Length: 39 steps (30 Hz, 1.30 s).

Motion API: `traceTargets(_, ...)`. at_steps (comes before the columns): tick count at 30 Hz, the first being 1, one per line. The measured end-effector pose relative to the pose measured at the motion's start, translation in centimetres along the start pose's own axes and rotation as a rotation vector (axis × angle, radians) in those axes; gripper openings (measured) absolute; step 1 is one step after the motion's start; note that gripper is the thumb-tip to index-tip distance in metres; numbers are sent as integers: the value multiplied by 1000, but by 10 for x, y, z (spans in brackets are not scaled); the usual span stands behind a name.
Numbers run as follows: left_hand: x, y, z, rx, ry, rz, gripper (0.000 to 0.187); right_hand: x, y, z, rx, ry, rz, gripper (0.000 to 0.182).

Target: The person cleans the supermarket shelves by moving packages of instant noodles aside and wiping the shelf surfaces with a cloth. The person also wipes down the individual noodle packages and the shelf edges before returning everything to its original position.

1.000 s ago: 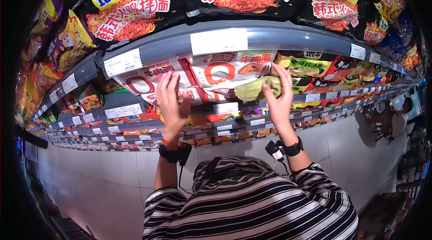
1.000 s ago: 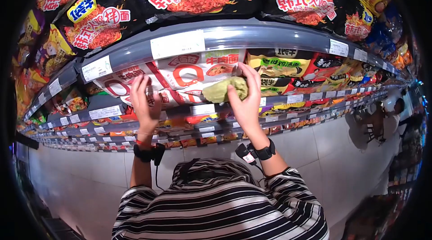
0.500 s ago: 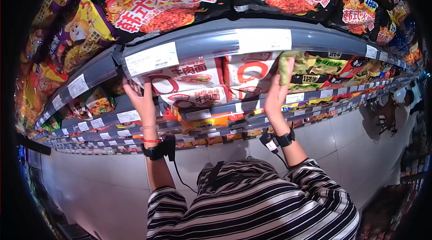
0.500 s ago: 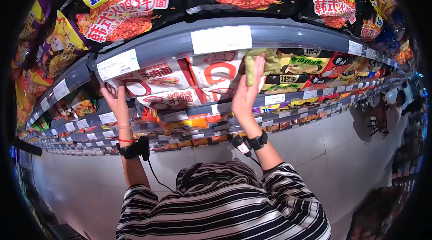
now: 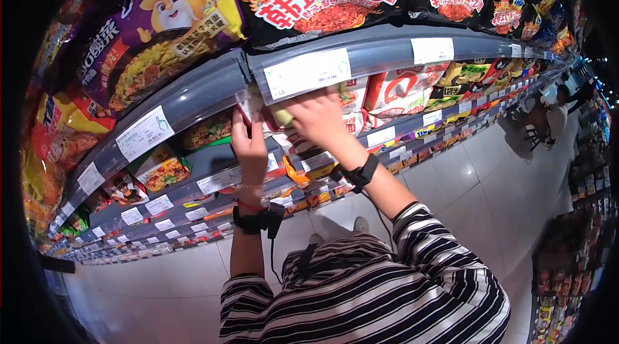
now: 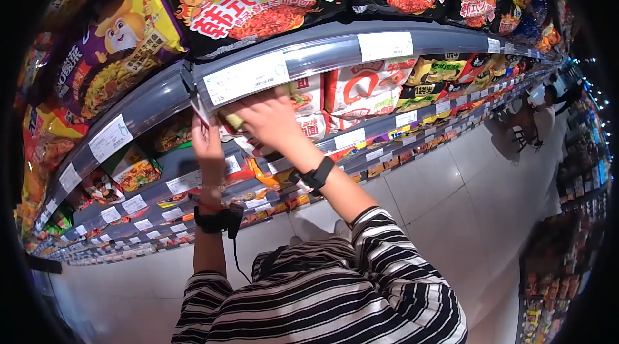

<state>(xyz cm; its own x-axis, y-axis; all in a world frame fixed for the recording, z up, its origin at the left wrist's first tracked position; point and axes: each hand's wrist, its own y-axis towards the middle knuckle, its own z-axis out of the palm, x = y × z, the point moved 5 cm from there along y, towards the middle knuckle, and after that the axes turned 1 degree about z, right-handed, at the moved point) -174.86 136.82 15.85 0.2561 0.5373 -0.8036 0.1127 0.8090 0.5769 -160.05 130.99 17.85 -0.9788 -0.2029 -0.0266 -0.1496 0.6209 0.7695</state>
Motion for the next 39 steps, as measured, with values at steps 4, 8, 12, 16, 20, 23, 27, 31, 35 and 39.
traceTargets(4,-6,0,-3,-9,186,69,33,-53,2,-63,-360,-212,166,16)
traceTargets(8,4,-5,-7,-45,299,25,35,-36,33,-75,-307,-72,246,20)
traceTargets(12,9,-4,-11,-37,311,7,37,24,79,-41,-3,-41,193,23)
traceTargets(16,7,-7,-12,-63,390,25,38,31,92,-38,165,178,298,25)
traceTargets(20,-1,-8,-6,-39,459,84,33,-2,75,-52,80,-19,123,26)
traceTargets(23,-5,-9,-3,-46,415,54,32,-48,65,-52,121,-43,233,25)
traceTargets(27,0,-8,-4,-47,420,36,32,-40,76,-47,209,-144,211,26)
traceTargets(31,-3,-8,-10,-14,453,30,35,-6,96,-35,171,-65,150,27)
traceTargets(35,-2,-7,-11,-26,483,78,36,-12,94,-34,184,-51,131,28)
traceTargets(39,0,-9,-11,-20,559,57,38,-39,75,-38,283,-100,162,29)
